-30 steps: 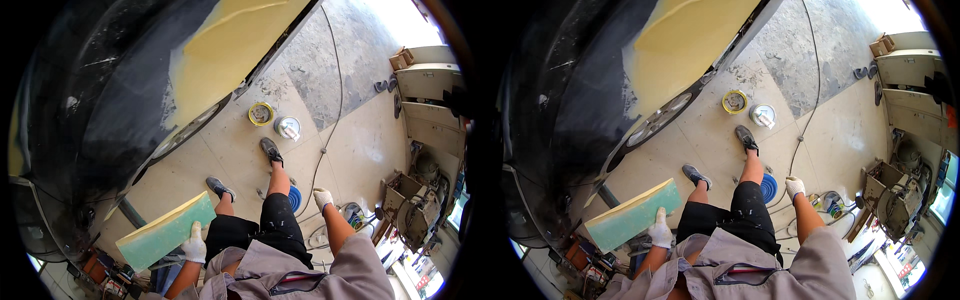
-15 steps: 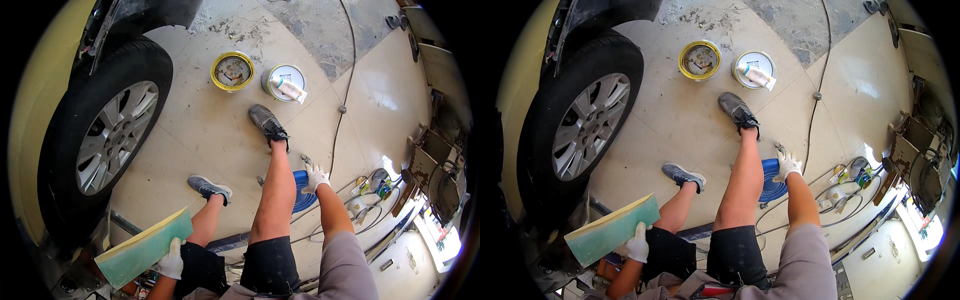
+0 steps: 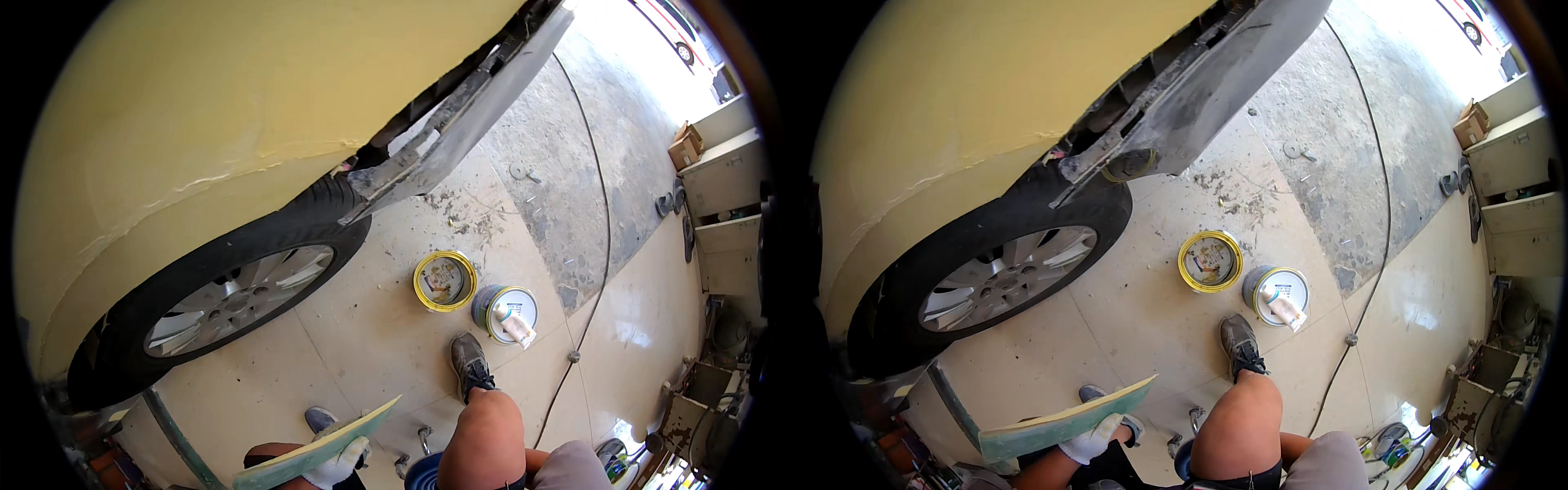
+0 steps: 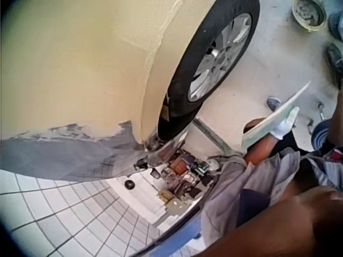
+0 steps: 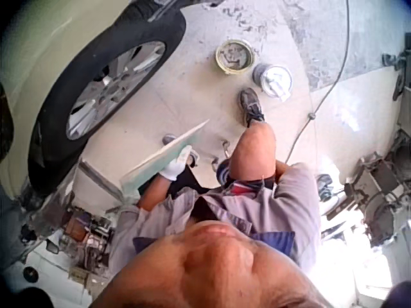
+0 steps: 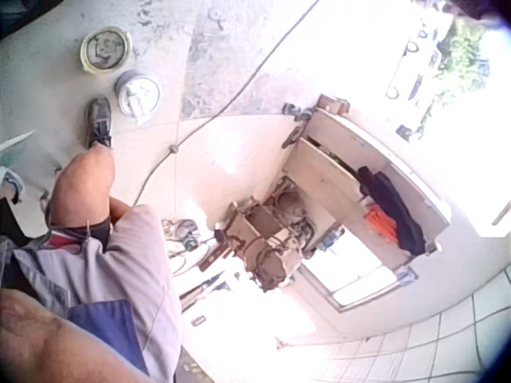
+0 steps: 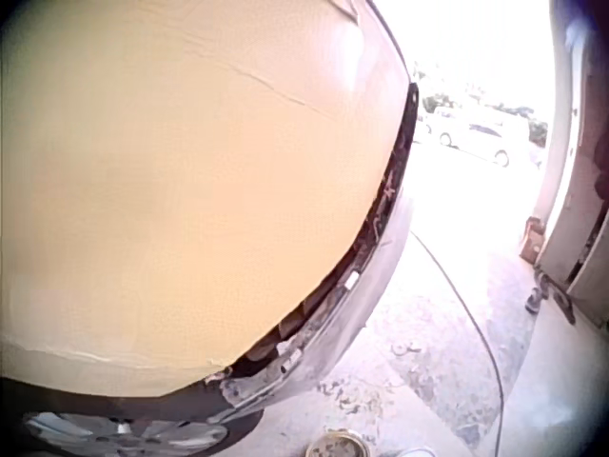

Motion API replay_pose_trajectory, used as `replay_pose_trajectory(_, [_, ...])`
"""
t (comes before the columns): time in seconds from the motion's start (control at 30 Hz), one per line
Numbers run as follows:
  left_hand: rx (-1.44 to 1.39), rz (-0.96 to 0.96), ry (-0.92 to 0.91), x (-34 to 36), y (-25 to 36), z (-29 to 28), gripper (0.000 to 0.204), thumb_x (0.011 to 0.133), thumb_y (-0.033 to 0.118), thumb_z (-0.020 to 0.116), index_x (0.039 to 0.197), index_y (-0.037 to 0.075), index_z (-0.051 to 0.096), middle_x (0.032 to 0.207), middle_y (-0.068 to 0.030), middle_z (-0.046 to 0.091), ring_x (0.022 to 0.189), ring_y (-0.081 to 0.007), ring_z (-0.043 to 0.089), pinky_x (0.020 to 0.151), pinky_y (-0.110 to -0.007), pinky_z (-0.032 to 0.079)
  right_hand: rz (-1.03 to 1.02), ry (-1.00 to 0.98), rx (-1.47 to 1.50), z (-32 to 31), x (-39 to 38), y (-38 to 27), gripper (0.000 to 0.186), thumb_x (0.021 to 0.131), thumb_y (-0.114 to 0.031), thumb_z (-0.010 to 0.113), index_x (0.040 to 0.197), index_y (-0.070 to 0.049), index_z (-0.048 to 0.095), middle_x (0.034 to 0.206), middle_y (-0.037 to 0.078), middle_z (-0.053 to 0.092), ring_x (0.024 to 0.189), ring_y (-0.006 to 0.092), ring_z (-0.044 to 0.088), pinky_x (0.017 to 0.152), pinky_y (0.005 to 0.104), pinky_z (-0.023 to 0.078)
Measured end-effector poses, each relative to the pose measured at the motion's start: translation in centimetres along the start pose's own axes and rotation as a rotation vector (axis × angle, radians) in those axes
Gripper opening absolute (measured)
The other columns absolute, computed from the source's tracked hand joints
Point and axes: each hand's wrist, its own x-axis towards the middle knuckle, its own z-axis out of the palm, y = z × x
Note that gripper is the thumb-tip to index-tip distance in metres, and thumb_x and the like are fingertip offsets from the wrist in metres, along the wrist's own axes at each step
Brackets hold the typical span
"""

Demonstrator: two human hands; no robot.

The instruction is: The person applies a yellow body filler to the rear bumper and trunk area of a black car using a yellow spreader. They smooth the filler over the surface and then use a green sanding block to level the applied material.

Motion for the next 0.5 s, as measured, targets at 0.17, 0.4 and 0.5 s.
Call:
replay_pose_trajectory(0.17, [-0.110, 0.302, 0.142, 5.6, -0.9, 1.6, 0.038, 0.108, 0.022, 0.074, 0.140, 0.001, 0.074, 0.130, -0.0157, 0.081, 0.112, -0.0279, 0.079, 0.097, -0.037, 0.060, 0.057, 0.122, -0.054, -5.1, 0.6, 0.7, 0.064, 0.092, -0.053, 0.074, 0.143, -0.014, 0.073, 0.145, 0.016, 0.073, 0.137, 0.0342, 0.066, 0.115, 0.0488, 0.051])
replay_pose_trajectory(0.4, [0.058, 0.495, 0.253, 7.7, -0.6, 1.1, 0.042, 0.110, 0.039, 0.068, 0.140, 0.010, 0.076, 0.130, -0.0119, 0.081, 0.109, -0.0324, 0.078, 0.092, -0.042, 0.061, 0.084, 0.264, -0.069, -9.0, -0.2, 2.4, 0.058, 0.099, -0.053, 0.064, 0.139, -0.012, 0.075, 0.139, 0.016, 0.076, 0.130, 0.0351, 0.070, 0.112, 0.0477, 0.053])
replay_pose_trajectory(0.5, [-0.011, 0.555, 0.472, 5.1, -0.7, 0.0, 0.028, 0.106, 0.017, 0.076, 0.129, 0.001, 0.080, 0.119, -0.0140, 0.084, 0.096, -0.0277, 0.080, 0.090, -0.038, 0.062, 0.016, 0.253, -0.119, -10.4, -1.8, 3.5, 0.056, 0.103, -0.053, 0.060, 0.138, -0.012, 0.076, 0.137, 0.016, 0.077, 0.127, 0.0355, 0.071, 0.111, 0.0472, 0.053])
